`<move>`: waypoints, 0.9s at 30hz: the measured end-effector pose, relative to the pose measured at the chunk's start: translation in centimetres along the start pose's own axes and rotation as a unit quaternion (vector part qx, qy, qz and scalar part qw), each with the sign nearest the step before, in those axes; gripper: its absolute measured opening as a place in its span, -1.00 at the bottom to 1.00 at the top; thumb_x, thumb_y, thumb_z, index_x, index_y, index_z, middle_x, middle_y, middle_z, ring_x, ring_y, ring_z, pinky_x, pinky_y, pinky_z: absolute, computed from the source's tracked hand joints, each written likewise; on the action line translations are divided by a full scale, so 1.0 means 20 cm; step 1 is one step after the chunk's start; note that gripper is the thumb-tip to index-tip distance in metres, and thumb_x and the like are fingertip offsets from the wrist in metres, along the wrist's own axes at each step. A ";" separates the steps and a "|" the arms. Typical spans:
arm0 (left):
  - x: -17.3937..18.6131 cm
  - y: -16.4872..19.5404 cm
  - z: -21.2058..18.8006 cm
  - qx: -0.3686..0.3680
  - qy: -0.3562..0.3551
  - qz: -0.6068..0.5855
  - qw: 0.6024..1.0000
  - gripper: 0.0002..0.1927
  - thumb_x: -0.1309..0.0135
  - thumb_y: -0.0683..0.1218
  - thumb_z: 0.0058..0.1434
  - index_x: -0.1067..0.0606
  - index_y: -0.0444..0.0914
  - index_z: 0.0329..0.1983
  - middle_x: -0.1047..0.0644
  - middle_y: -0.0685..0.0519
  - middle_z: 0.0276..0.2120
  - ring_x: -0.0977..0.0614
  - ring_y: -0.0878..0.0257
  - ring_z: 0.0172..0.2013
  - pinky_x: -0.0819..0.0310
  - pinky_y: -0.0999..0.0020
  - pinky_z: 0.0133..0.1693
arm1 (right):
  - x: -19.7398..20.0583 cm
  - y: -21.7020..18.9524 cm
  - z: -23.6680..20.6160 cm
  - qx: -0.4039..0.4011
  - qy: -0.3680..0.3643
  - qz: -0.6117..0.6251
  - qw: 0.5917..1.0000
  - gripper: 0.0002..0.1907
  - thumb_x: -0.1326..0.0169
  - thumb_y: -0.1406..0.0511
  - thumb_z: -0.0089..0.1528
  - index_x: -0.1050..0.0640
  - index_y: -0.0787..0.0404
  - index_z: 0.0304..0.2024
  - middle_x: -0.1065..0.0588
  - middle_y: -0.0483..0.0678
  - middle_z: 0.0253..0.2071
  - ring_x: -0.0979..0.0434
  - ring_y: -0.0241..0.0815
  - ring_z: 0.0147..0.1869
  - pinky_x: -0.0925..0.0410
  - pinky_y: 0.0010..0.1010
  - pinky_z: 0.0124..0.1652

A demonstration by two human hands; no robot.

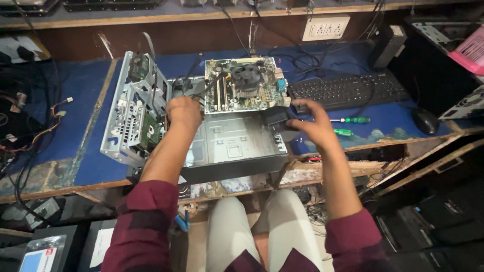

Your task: The person installs a power supply unit into a computer case and secures it with a screwdriver. They then place a motherboard into the case, aligning it with the mounting points.

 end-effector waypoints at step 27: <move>-0.02 -0.03 0.06 0.025 0.020 -0.014 0.999 -0.79 -0.14 -0.07 0.21 -0.68 -0.07 -0.12 -0.69 0.11 -0.23 -0.75 0.10 -0.31 -0.52 0.09 -0.66 | -0.36 -0.38 0.48 0.223 -0.178 -0.338 0.897 0.04 -0.49 0.18 -0.14 -0.36 0.19 0.37 -0.38 0.16 0.34 -0.30 0.21 0.44 -0.23 -0.10 0.33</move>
Point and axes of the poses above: each hand's wrist, its own z-axis towards the middle knuckle, its own x-axis out of the back of the hand, y = z × x, the point moved 10 cm from there along z, towards the middle knuckle
